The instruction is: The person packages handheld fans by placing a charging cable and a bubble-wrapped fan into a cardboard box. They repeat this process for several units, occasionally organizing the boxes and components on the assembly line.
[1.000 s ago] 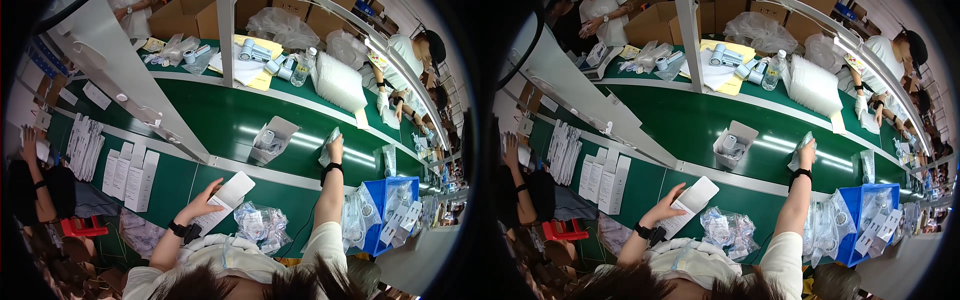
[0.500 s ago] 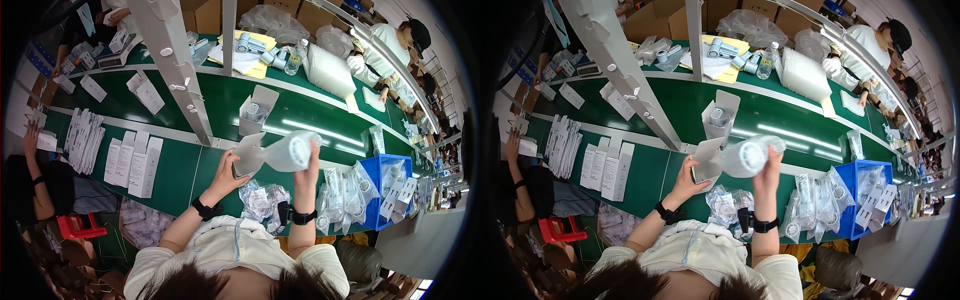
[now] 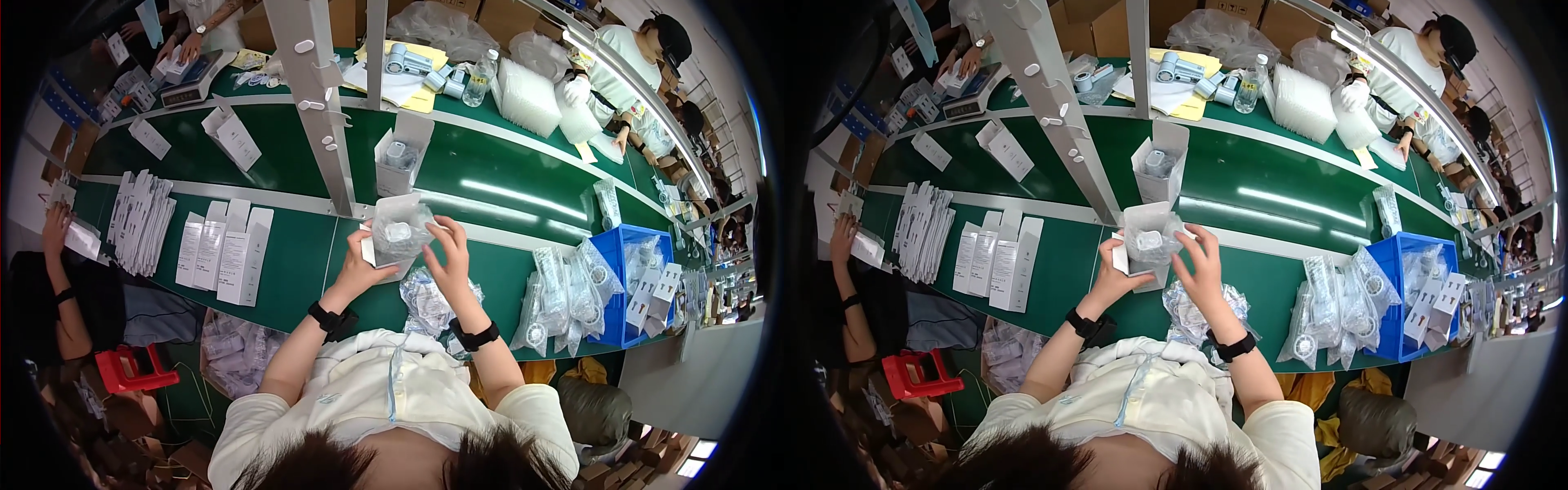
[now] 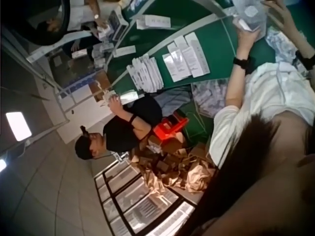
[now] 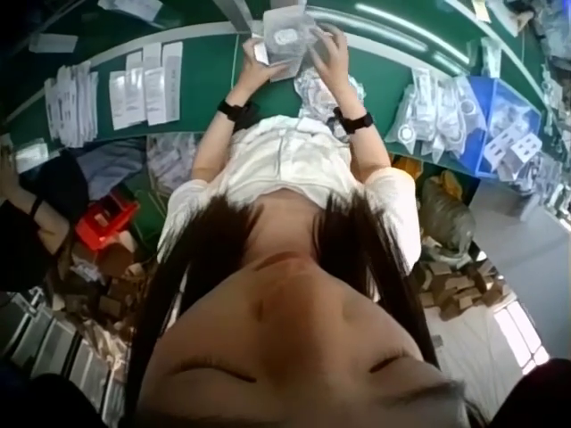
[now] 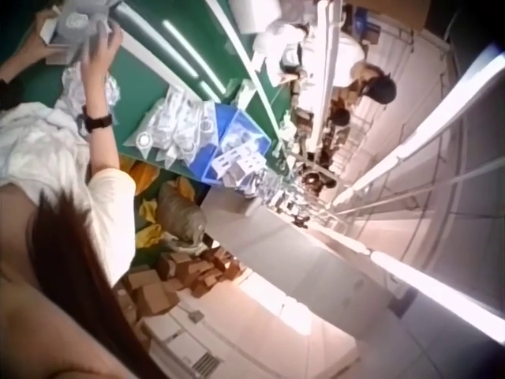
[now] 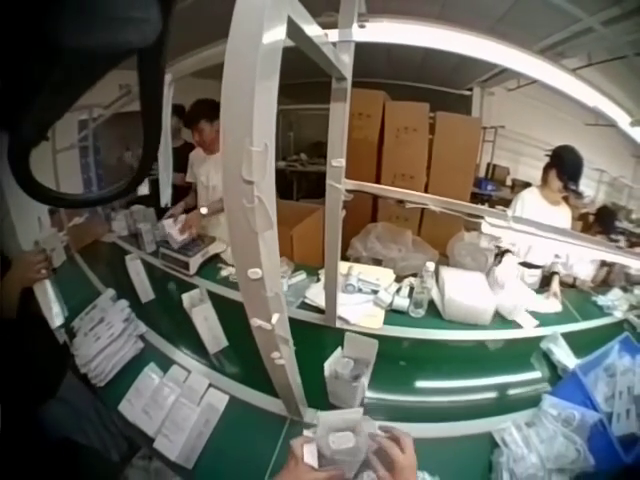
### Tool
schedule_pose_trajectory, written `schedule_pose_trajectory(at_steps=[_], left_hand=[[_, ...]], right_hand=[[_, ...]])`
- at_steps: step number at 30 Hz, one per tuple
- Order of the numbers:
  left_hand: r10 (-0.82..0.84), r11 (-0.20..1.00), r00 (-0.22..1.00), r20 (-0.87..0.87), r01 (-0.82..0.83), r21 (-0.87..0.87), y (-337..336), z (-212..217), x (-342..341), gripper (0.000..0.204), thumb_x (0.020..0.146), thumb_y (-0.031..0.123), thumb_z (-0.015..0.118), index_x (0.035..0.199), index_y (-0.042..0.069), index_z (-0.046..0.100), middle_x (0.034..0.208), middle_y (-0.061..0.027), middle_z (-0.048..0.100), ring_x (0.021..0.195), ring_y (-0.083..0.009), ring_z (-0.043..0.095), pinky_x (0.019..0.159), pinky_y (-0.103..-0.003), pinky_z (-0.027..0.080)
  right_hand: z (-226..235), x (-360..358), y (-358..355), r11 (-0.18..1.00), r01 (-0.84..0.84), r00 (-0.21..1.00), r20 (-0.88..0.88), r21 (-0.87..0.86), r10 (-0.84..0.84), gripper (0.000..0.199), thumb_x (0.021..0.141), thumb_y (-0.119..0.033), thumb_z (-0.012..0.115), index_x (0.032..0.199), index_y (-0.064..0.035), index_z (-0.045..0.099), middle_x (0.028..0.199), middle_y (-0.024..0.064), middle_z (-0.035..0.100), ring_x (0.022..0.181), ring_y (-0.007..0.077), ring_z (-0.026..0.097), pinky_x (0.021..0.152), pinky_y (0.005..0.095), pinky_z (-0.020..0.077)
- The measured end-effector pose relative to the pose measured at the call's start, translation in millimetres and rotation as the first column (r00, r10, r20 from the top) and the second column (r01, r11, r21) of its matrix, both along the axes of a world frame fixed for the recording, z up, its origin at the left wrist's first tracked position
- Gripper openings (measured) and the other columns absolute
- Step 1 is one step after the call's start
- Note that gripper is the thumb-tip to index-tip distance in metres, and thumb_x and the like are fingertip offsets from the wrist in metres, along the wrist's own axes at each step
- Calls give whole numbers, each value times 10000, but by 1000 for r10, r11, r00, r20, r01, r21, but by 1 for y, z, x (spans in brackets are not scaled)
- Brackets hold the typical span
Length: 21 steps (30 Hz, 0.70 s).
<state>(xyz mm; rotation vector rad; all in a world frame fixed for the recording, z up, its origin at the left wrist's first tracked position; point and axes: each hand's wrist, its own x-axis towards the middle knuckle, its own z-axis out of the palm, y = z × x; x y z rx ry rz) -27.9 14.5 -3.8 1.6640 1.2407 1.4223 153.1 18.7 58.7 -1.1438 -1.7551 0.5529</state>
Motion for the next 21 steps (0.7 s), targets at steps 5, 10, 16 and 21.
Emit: schedule_pose_trajectory(at_steps=[5, 10, 16, 21], left_hand=[[-88, 989, 996, 11, 89, -121, -10, -1, -16, 817, 568, 120, 808, 1114, 84, 201, 1293, -225, 302, 1163, -337, 393, 941, -387, 352], [-149, 988, 978, 148, 140, 65, -9, 11, -20, 836, 596, 125, 789, 1201, 96, 213, 1266, -150, 301, 1155, -260, 379, 947, -381, 339], [-71, 991, 984, -164, 88, 98, -17, 47, -19, 451, 634, 86, 735, 1013, 65, 491, 1138, -100, 454, 1003, -217, 501, 821, -332, 418], [-30, 989, 998, -61, 21, -147, -14, 49, -21, 129, 648, 23, 674, 744, 6, 590, 941, -71, 561, 815, -156, 566, 664, -268, 440]], right_hand=[[-44, 37, -13, 951, 58, 826, 550, -305, 126, 393, 679, -207, 690, 1037, -88, 580, 1095, 84, 511, 1043, 290, 443, 879, 400, 354], [-69, 58, -38, 919, -19, 551, 762, -394, 339, 367, 625, -197, 730, 945, -78, 593, 1074, 61, 518, 1053, 262, 437, 869, 380, 352], [-39, 65, -38, 981, -137, 824, 533, -139, 191, 262, 648, -113, 717, 861, -64, 575, 1029, 68, 530, 956, 237, 523, 790, 355, 412], [26, 30, -35, 967, -28, 923, -379, -252, -72, 196, 674, 5, 684, 827, -46, 573, 922, 111, 563, 784, 243, 582, 677, 284, 458]])
